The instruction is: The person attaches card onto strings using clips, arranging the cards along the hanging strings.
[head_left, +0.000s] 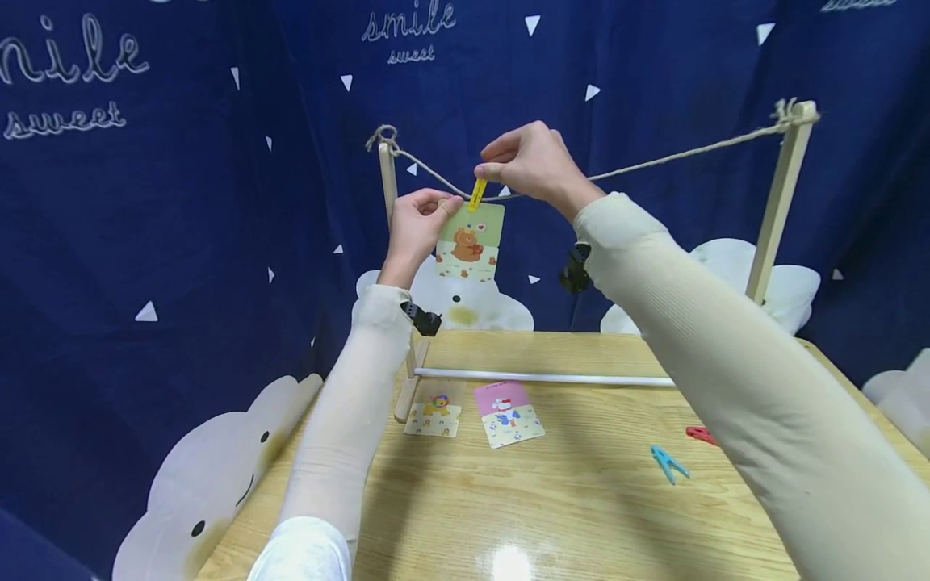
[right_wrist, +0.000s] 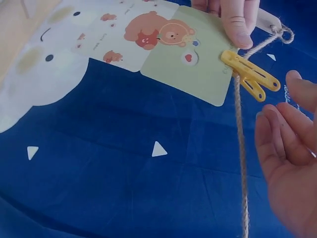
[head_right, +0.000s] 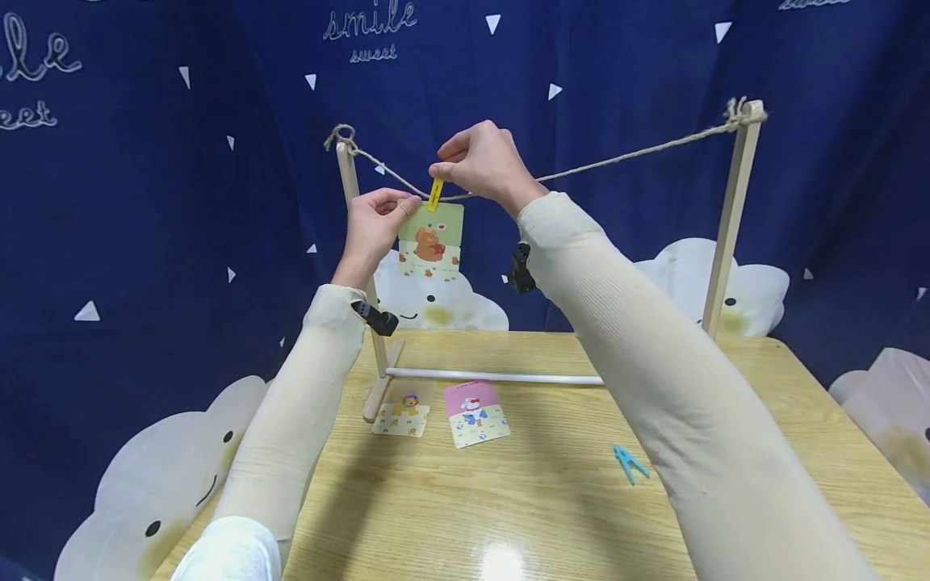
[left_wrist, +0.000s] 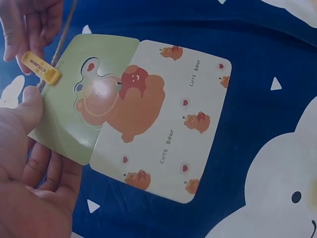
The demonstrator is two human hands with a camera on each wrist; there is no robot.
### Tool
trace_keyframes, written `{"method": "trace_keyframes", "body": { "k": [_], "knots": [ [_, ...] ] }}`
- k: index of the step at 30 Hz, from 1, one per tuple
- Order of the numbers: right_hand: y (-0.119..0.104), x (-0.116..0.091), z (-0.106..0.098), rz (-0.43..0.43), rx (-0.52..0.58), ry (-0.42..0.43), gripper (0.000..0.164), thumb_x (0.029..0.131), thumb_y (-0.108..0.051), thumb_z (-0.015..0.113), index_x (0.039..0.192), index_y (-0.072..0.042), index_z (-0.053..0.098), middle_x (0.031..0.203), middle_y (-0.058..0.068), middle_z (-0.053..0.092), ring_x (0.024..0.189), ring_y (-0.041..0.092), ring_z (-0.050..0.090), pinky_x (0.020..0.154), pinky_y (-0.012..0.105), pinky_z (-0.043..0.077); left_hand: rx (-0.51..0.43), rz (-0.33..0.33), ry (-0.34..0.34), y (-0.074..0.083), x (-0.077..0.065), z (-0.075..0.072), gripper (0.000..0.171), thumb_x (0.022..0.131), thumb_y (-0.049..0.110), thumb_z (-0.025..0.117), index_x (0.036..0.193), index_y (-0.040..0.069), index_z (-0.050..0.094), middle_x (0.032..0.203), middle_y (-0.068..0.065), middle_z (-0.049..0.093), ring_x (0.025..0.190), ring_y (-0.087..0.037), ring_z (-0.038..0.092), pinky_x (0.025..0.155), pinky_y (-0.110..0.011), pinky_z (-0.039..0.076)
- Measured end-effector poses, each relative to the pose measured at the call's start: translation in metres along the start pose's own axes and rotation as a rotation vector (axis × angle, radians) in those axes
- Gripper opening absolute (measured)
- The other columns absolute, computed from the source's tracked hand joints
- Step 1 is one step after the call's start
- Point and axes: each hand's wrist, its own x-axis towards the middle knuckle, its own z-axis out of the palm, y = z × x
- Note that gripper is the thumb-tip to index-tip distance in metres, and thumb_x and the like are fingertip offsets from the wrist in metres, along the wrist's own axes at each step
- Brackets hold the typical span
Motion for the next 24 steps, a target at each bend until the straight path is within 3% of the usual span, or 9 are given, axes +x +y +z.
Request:
{"method": "trace_keyframes", "body": {
  "k": [7,24],
  "knots": [
    [0.003,-0.008,-0.004,-0.053,-0.013,0.062,0.046,0.095,-0.046,0.074,0.131,-0.017,0.073,0.127,-0.001,0.073,0.113,0.012,0.068,0.096,0.029,0.055,-0.003,0.011,0.010,-0.004,-0.001,-0.002,0.025,0.093,0.026,0.080,0.101,0.002,0.079,0.084,-0.004,0.074,0.075,-0.010,0.064,0.068,-0.024,0.048],
    [0.020,-0.052,-0.019,-0.071,0.013,0.103,0.044,0.095,-0.049,0.073,0.128,-0.021,0.074,0.118,-0.004,0.075,0.100,0.009,0.067,0.089,0.029,0.055,0.107,-0.110,-0.015,-0.023,-0.020,-0.010,0.032,0.091,0.034,0.082,0.109,0.008,0.078,0.098,-0.008,0.077,0.090,-0.016,0.070,0.078,-0.030,0.052]
  ]
}}
